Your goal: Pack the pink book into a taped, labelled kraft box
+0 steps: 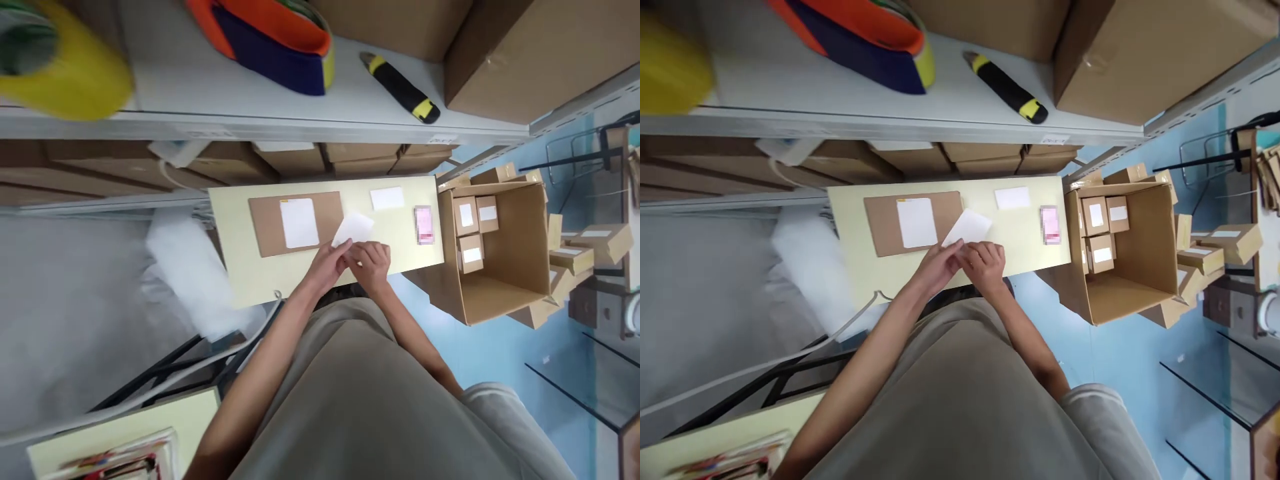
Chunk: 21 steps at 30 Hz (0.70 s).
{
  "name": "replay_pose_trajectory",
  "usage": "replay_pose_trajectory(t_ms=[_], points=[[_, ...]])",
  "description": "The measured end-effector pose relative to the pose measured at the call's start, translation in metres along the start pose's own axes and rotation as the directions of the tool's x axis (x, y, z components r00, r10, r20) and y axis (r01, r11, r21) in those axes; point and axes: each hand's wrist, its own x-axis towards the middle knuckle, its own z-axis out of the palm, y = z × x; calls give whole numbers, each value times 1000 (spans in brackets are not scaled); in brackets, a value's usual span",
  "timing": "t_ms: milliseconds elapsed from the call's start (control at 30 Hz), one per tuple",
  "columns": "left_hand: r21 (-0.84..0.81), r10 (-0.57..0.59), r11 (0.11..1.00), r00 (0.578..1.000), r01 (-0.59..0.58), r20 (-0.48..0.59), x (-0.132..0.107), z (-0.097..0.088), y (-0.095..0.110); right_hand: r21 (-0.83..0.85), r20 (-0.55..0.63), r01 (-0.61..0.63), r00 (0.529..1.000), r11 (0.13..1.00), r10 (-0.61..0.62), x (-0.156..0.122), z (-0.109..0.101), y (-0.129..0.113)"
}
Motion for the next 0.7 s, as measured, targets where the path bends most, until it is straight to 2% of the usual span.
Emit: replay_pose_trajectory(t_ms=[100, 167, 233, 300, 367, 400, 500, 567, 633, 700], points=[[103, 119, 990, 969, -99, -217, -22, -28, 3, 98, 42, 73, 996, 993, -77, -15, 7, -34], [223, 216, 963, 932, -153, -292, -30, -45, 6, 165, 61, 97, 992, 981, -109, -20, 5, -47], [333, 283, 926, 912, -180, -296, -38, -59, 12, 215, 66, 66, 994, 974, -82, -19, -2, -52], [399, 296, 900, 918, -175, -265, -48, -72, 22, 260, 58, -39, 998, 965, 25, -14, -12, -52], [445, 284, 882, 929, -155, -239, -59, -82, 33, 363, 82, -166, 986, 917, 146, -6, -25, -50], [466, 278, 873, 933, -146, -227, -65, -87, 37, 437, 130, -225, 974, 871, 186, -3, -31, -48], [502, 288, 853, 931, -142, -225, -76, -95, 46, 622, 338, -390, 916, 679, 216, 3, -47, -49], [479, 333, 860, 905, -175, -266, -80, -95, 47, 669, 415, -465, 881, 580, 227, 2, -54, -55], [397, 376, 887, 870, -237, -320, -84, -90, 47, 682, 424, -495, 868, 539, 260, -2, -61, -64], [268, 375, 917, 868, -296, -325, -90, -81, 46, 678, 401, -496, 868, 543, 292, -7, -67, -74]])
